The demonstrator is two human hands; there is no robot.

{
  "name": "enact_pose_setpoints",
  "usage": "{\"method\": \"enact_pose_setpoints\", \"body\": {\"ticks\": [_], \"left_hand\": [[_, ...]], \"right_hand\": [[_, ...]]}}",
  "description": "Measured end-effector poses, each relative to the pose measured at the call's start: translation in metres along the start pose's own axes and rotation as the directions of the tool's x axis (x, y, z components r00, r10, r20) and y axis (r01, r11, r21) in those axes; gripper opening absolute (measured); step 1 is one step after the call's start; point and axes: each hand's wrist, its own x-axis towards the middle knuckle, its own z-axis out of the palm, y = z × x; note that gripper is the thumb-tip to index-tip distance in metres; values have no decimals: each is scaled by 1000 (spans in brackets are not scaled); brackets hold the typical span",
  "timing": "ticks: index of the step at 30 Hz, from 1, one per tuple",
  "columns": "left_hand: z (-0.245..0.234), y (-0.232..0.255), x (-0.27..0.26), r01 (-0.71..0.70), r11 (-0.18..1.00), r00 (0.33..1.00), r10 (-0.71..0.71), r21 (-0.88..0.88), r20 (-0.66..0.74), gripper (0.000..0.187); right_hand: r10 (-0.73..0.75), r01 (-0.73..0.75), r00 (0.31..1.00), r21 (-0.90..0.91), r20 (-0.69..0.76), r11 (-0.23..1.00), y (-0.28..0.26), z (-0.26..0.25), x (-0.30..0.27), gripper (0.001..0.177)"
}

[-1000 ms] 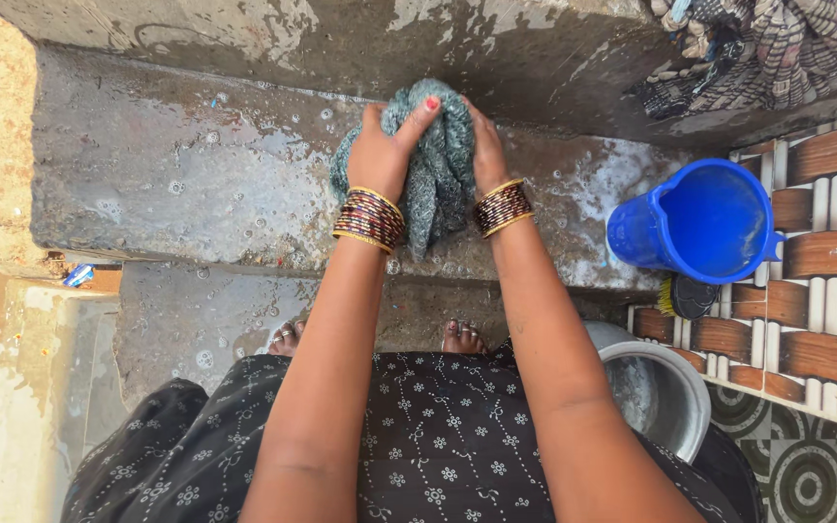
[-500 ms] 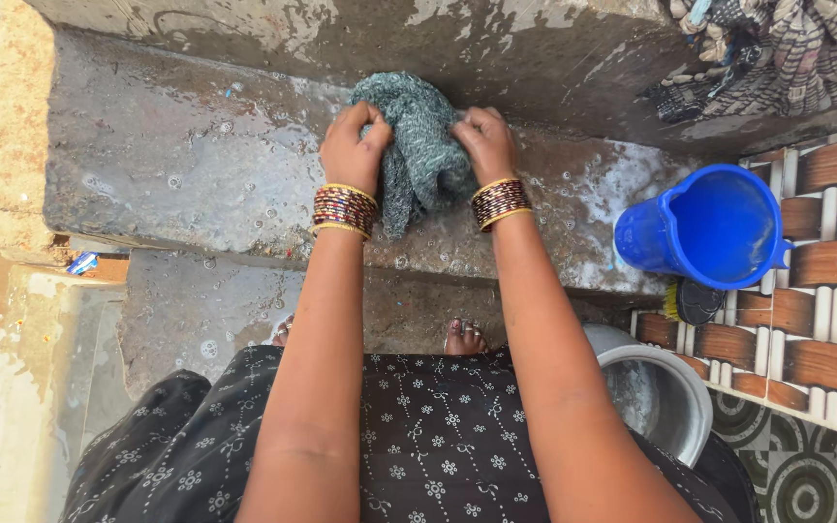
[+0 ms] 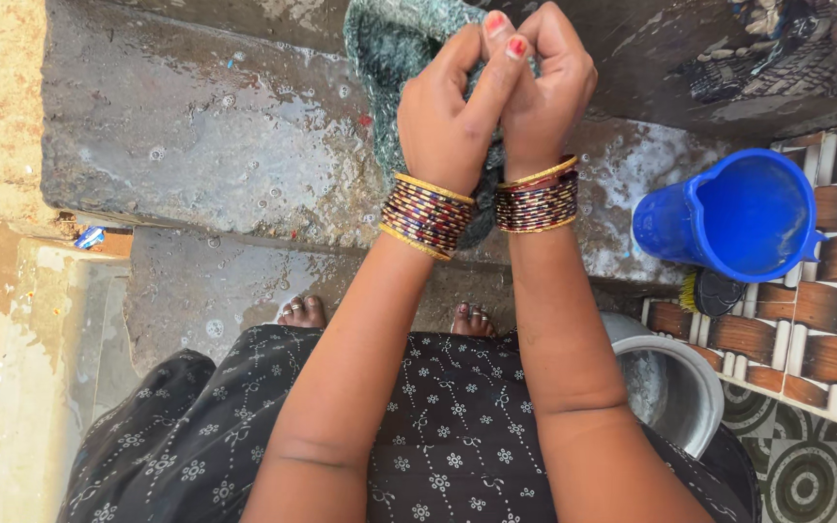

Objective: The person washes a green door mat by scrubbing it with a brush and soap on concrete steps, then rinsing it with water from a blue mug.

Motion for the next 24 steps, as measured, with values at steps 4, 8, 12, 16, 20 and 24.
{"method": "enact_pose_setpoints", "body": {"ticks": [4,8,12,16,20,24], "left_hand": [[1,-54,-19,-16,910,997,43,414,-56,36],[14,-92,-23,-12,754,989,104,657,-101,32],[-4,-101,-15,95,885,985,-18,455,-170,37],[-36,-133,12,102,889,906,102,446,-411,58],[-12,-112,20,354,818,935,-291,454,-204,75],[-20,-45,29,354,923,935,-349,153,-54,62]], "right_hand": [[-49,98,992,-484,113,870,46,29,-35,42],[325,-206,932,-505,159,838,75,29,-53,44],[185,-168,982,-291,31,942,102,13,-41,41],[88,-149,982,-394,-170,907,125,-20,-30,25],[-24,70,979,-220,204,973,98,13,-33,29],[185,-253,945,241,270,937,45,11,-3,37]]}}
